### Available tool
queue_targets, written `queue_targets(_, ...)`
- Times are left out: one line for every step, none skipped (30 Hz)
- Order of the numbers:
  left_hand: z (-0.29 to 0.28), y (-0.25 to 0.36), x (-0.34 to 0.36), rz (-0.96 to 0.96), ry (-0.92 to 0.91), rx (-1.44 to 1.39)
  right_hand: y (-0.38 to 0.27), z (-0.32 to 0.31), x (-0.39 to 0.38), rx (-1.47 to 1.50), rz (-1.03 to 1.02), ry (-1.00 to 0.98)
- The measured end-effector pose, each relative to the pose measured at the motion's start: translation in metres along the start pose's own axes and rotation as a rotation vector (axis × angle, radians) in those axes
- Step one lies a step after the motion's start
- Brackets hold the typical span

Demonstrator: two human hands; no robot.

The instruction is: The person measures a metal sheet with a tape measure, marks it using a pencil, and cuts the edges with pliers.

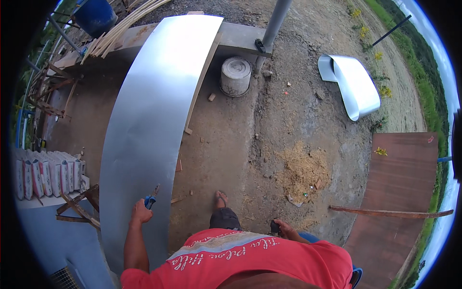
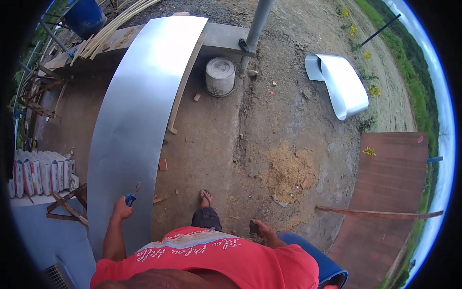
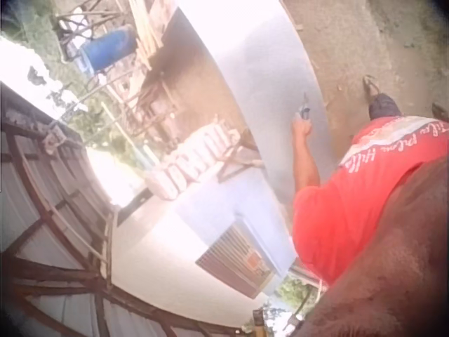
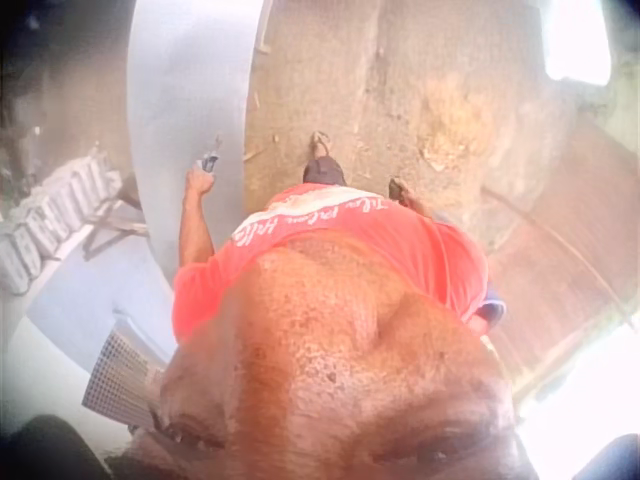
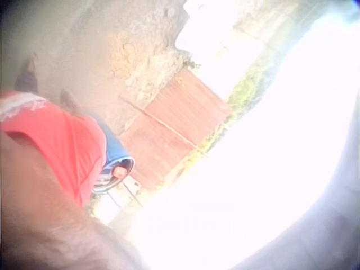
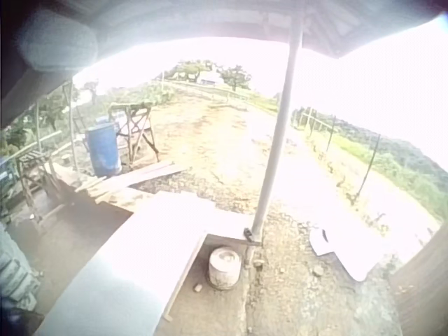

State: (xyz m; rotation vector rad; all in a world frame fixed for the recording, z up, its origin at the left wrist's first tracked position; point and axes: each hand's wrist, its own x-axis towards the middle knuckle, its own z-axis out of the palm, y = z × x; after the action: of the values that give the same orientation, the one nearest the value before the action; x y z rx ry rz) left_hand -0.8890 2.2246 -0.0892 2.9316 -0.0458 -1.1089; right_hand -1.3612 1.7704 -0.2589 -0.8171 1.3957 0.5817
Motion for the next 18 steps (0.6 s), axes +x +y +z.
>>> queue_targets(-0.005, 0.003, 0.001, -0.002, -0.005, -0.01, 0.012, -0.014, 0.002, 0.065, 0.088, -0.058)
queue_targets(-0.009, 0.006, -0.001, -0.037, -0.013, -0.017, 0.012, -0.02, 0.0, 0.062, 0.092, -0.054)
queue_targets(-0.012, 0.008, -0.005, -0.07, -0.02, -0.023, 0.015, -0.022, -0.001, 0.134, 0.088, -0.075)
queue_targets(-0.014, 0.006, -0.008, -0.072, -0.024, -0.022, 0.015, -0.022, -0.003, 0.208, 0.083, -0.099)
queue_targets(-0.013, 0.004, -0.011, -0.09, -0.033, -0.035, 0.006, -0.026, 0.001, 0.206, 0.071, -0.145)
queue_targets(-0.013, 0.004, -0.015, -0.107, -0.043, -0.047, 0.001, -0.031, 0.001, 0.162, -0.037, -0.122)
queue_targets(-0.008, 0.0, -0.023, -0.122, -0.043, -0.044, -0.034, -0.015, -0.015, 0.108, -0.141, -0.111)
queue_targets(-0.005, 0.002, -0.025, -0.122, -0.048, -0.042, -0.056, -0.008, -0.022, 0.138, -0.191, -0.087)
queue_targets(0.0, 0.002, -0.027, -0.128, -0.053, -0.042, -0.076, -0.001, -0.024, 0.163, -0.24, -0.066)
queue_targets(0.006, 0.005, -0.025, -0.13, -0.057, -0.036, -0.098, 0.005, -0.025, 0.163, -0.27, -0.003)
queue_targets(0.016, 0.007, -0.023, -0.095, -0.055, -0.066, -0.118, 0.008, -0.021, 0.161, -0.298, 0.058)
queue_targets(0.024, 0.01, -0.02, -0.053, -0.056, -0.088, -0.131, 0.005, -0.008, 0.151, -0.316, 0.079)
queue_targets(0.027, 0.016, -0.02, -0.059, -0.064, -0.074, -0.141, 0.004, 0.006, 0.138, -0.333, 0.095)
queue_targets(0.03, 0.029, -0.019, -0.038, -0.118, -0.123, -0.157, 0.01, 0.011, 0.139, -0.32, 0.088)
queue_targets(0.032, 0.043, -0.015, -0.018, -0.167, -0.177, -0.177, 0.017, 0.013, 0.138, -0.364, 0.113)
queue_targets(0.032, 0.055, -0.008, -0.024, -0.166, -0.17, -0.192, 0.026, 0.015, 0.139, -0.411, 0.141)
queue_targets(0.032, 0.069, 0.004, 0.042, -0.192, -0.177, -0.207, 0.033, 0.019, 0.143, -0.41, 0.136)
queue_targets(0.031, 0.083, 0.019, 0.108, -0.218, -0.186, -0.223, 0.041, 0.023, 0.164, -0.456, 0.065)
